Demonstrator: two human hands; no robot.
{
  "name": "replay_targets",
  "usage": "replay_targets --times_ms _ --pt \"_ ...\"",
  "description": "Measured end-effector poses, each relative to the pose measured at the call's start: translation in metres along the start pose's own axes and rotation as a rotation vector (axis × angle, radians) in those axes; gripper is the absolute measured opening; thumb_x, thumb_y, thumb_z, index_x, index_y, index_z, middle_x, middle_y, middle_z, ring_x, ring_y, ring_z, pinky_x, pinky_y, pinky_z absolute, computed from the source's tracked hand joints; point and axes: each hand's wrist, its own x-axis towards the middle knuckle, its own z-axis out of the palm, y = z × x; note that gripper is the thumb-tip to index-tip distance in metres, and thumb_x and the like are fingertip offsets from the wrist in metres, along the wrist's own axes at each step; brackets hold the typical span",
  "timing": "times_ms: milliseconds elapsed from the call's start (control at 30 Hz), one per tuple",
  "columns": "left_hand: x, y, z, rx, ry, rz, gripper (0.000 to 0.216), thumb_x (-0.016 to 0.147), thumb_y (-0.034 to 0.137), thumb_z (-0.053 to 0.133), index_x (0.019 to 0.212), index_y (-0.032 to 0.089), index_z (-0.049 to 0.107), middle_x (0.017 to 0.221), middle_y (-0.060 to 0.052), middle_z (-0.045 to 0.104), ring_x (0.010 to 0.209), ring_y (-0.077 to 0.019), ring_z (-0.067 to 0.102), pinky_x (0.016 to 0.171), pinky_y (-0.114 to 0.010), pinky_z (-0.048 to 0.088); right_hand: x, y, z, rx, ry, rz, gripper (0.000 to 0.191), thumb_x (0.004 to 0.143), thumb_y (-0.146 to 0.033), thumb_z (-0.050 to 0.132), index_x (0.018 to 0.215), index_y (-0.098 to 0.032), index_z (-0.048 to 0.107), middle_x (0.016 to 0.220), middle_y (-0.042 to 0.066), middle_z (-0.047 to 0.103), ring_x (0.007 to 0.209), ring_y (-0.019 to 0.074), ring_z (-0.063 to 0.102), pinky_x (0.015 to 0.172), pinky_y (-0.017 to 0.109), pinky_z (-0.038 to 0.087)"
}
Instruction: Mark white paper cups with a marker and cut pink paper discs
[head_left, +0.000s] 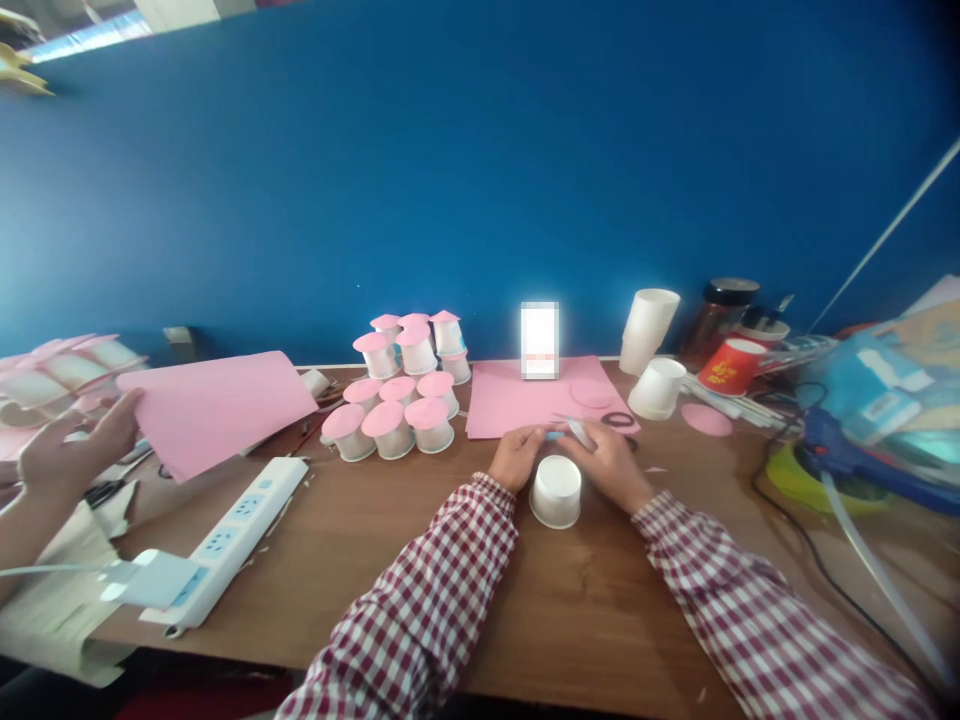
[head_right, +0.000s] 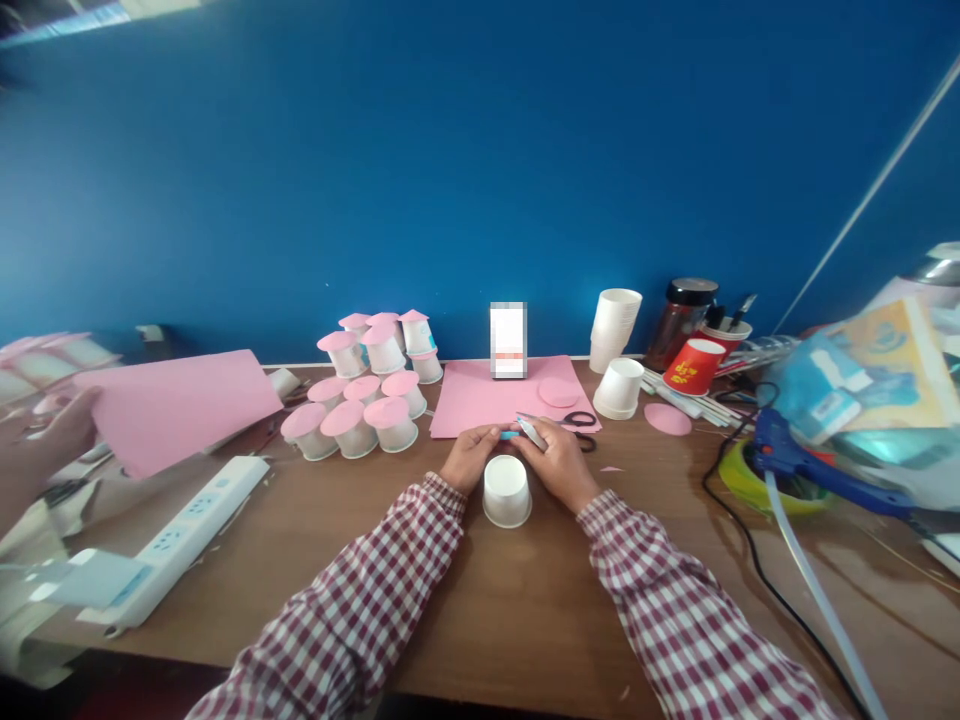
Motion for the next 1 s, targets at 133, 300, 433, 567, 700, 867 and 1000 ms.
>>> replay_targets --times_ms 133,300,433,567,700,867,1000 --pt "0.002 -0.002 0.001 -0.012 0.119 -0.018 0.039 0.078 0.043 0.056 0.099 0.013 0.068 0.091 -0.011 0.069 0.071 -0.0147 0.063 0.069 -0.03 0.051 0.003 0.008 -0.016 -0.099 0.129 0.05 0.029 0.084 -0.04 0.051 0.096 -0.017 0.063 0.091 0.007 0.067 0.081 0.0198 0.061 0.075 0.032 0.048" --pt "0.001 0.002 0.002 0.07 0.135 -0.029 0.038 0.074 0.045 0.06 0.087 0.012 0.071 0.072 -0.006 0.068 0.064 -0.013 0.059 0.062 -0.026 0.048 0.006 0.026 -0.058 -0.31 0.339 0.106 0.031 0.082 -0.041 0.051 0.093 -0.015 0.063 0.085 0.009 0.066 0.077 0.0214 0.06 0.072 0.032 0.047" --pt "-0.001 0.009 0.004 0.09 0.132 -0.072 0.044 0.076 0.05 0.055 0.079 0.01 0.071 0.063 -0.006 0.065 0.058 -0.0126 0.058 0.058 -0.025 0.045 0.001 0.042 -0.092 -0.568 0.55 0.167 0.033 0.08 -0.035 0.049 0.101 -0.014 0.062 0.087 0.011 0.065 0.07 0.0204 0.058 0.072 0.032 0.045" --pt "-0.001 0.01 0.003 0.012 0.134 -0.089 0.051 0.079 0.055 0.049 0.082 0.009 0.07 0.064 -0.008 0.066 0.058 -0.0139 0.059 0.059 -0.026 0.047 -0.006 0.056 -0.108 -0.662 0.489 0.275 0.03 0.076 -0.032 0.05 0.098 -0.017 0.065 0.086 0.009 0.065 0.065 0.0189 0.056 0.065 0.03 0.043" --pt "0.0 0.006 0.002 -0.034 0.131 -0.105 0.053 0.078 0.057 0.049 0.083 0.008 0.069 0.066 -0.01 0.066 0.059 -0.0144 0.061 0.059 -0.026 0.047 -0.01 0.065 -0.11 -0.771 0.258 0.347 0.025 0.075 -0.034 0.051 0.091 -0.021 0.065 0.083 0.007 0.065 0.07 0.0209 0.058 0.058 0.029 0.038" --pt "0.001 0.003 0.002 -0.071 0.123 -0.098 0.055 0.078 0.059 0.048 0.085 0.008 0.068 0.075 -0.012 0.068 0.062 -0.0145 0.061 0.06 -0.027 0.047 -0.01 0.077 -0.109 -0.917 0.109 0.285 0.024 0.077 -0.037 0.052 0.088 -0.02 0.063 0.092 0.009 0.064 0.08 0.0233 0.057 0.055 0.028 0.034" --pt "-0.001 0.004 0.001 -0.098 0.088 -0.033 0.062 0.08 0.062 0.04 0.098 0.008 0.064 0.086 -0.014 0.066 0.066 -0.0147 0.06 0.064 -0.029 0.048 -0.009 0.075 -0.104 -0.947 0.219 0.261 0.024 0.079 -0.037 0.05 0.085 -0.017 0.062 0.085 0.009 0.064 0.075 0.0228 0.057 0.054 0.028 0.033"
